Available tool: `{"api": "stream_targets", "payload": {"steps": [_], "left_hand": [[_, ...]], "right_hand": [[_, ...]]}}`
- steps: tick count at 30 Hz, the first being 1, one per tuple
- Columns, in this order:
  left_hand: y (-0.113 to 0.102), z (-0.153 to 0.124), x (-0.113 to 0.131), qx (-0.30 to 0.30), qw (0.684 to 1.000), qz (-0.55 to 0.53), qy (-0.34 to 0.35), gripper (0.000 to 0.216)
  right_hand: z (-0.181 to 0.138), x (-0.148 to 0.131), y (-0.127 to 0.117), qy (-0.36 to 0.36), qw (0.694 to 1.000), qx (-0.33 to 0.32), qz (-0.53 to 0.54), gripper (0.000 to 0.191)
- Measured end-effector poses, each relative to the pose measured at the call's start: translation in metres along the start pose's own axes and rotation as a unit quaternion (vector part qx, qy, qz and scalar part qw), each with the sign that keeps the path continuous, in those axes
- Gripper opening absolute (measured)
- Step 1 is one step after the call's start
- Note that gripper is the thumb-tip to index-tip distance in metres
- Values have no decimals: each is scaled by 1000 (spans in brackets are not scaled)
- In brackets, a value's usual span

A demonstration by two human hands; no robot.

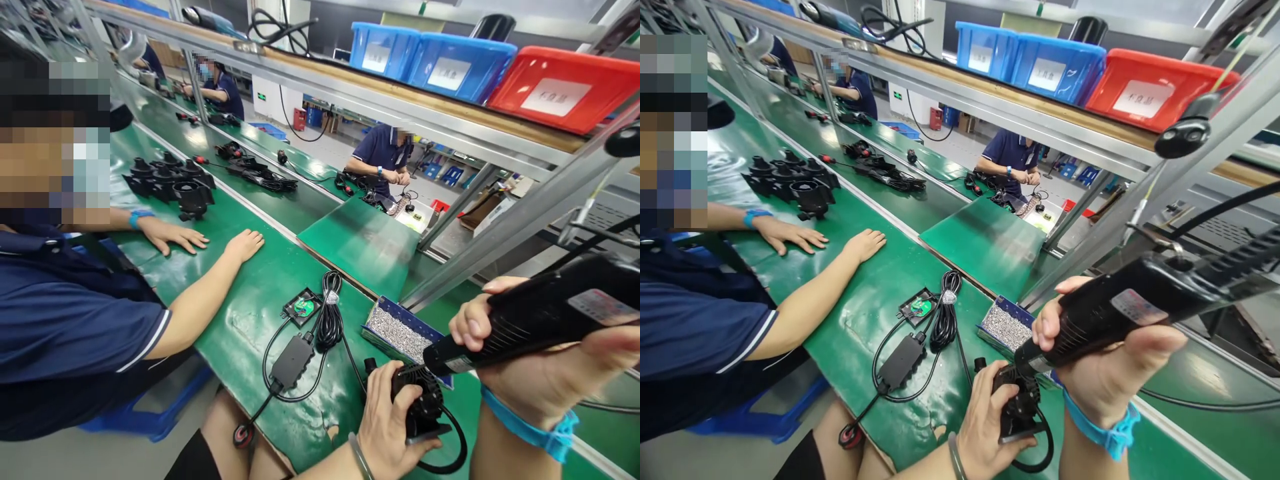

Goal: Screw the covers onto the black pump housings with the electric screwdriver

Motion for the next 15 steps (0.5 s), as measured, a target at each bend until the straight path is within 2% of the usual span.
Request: {"api": "stream_targets", "payload": {"steps": [8,12,15], "left_hand": [[-3,4,4,22,999,28,11,61],[-1,3,5,32,999,27,12,62],[-1,0,0,14,1000,19,2,64]], "right_hand": [[0,2,1,23,1000,-19,7,72],[1,8,0,7,1000,-17,23,68],[0,9,-3,-15,998,-49,22,69]]}}
Point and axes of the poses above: each hand's wrist, its own z-axis towards the middle knuckle, its own y-axis out of the palm, x = y × z, the point moved 2 cm from there along z, towards the middle knuckle, and after that the axes turned 1 degree about -z, right-handed, at the moved point
